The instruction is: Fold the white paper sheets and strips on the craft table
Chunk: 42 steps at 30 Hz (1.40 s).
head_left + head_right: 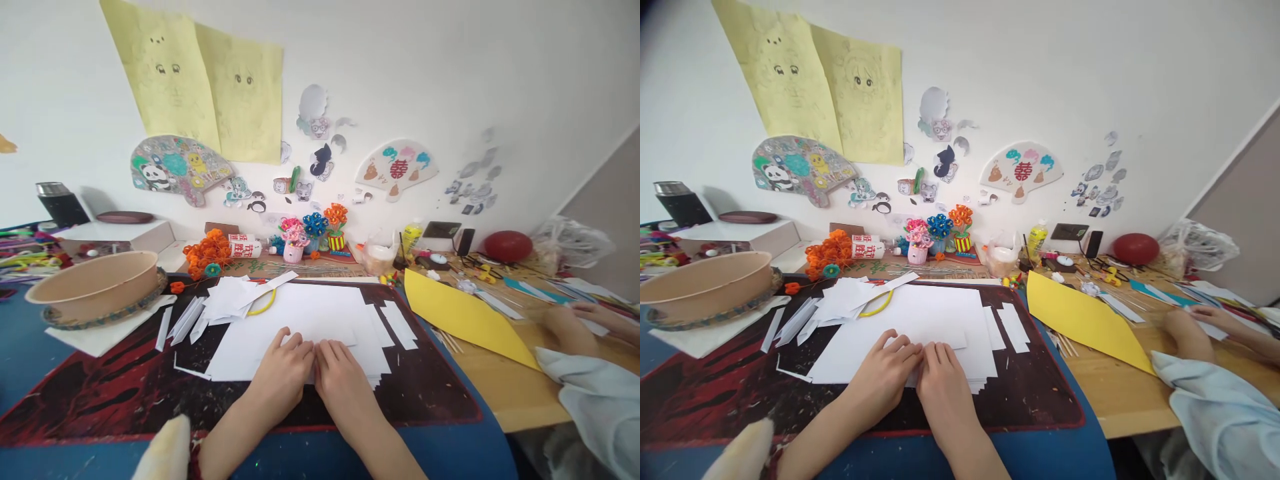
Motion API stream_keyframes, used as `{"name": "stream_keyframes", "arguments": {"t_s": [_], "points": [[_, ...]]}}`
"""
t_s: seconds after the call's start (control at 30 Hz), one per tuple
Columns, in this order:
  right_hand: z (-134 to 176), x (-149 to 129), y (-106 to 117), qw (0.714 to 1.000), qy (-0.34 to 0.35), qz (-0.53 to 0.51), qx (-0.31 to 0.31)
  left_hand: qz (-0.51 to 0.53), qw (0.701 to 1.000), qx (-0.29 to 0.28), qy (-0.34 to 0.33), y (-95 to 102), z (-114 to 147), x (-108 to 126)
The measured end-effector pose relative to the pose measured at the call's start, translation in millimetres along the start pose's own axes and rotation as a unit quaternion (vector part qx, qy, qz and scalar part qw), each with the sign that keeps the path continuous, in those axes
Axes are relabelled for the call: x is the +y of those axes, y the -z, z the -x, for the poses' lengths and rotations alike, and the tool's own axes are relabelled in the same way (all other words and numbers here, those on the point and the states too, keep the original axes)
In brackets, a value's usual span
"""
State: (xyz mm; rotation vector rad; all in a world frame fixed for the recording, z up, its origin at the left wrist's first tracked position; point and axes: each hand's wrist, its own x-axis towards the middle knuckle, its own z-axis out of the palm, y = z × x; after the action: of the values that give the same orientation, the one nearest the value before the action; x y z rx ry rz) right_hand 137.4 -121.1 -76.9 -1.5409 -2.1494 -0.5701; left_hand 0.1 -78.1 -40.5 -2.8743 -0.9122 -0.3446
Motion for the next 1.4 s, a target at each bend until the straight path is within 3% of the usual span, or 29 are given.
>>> {"name": "stream_keyframes", "arguments": {"t_s": [0.13, 0.37, 0.43, 0.6, 0.8, 1.03, 1.27, 1.4], "points": [[-6, -5, 7, 0.997, 0.035, 0.029, -0.06, -0.045, 0.999, 0.008, 0.011, -2.3, -6, 4], [-18, -20, 13, 0.981, -0.015, 0.068, -0.182, -0.057, 0.997, 0.038, 0.022, -1.4, -6, -4], [-16, -22, 11, 0.982, -0.016, 0.079, -0.172, -0.061, 0.997, 0.036, 0.026, 0.8, 0, -9], [-3, -22, 6, 0.993, -0.022, 0.085, -0.078, -0.06, 0.997, 0.035, 0.046, 5.2, 16, -19], [-7, -21, 15, 0.992, -0.042, 0.062, -0.097, -0.06, 0.996, 0.023, 0.067, 10.8, 30, -26], [-6, -11, 15, 0.995, -0.039, 0.051, -0.071, -0.066, 0.994, 0.029, 0.077, 11.3, 37, -30], [-4, -3, 18, 0.998, -0.018, 0.027, -0.062, -0.078, 0.993, 0.027, 0.079, 11.3, 37, -22], [-3, -4, 18, 0.998, -0.015, 0.014, -0.053, -0.112, 0.99, 0.055, 0.063, 9.6, 39, -15]]}}
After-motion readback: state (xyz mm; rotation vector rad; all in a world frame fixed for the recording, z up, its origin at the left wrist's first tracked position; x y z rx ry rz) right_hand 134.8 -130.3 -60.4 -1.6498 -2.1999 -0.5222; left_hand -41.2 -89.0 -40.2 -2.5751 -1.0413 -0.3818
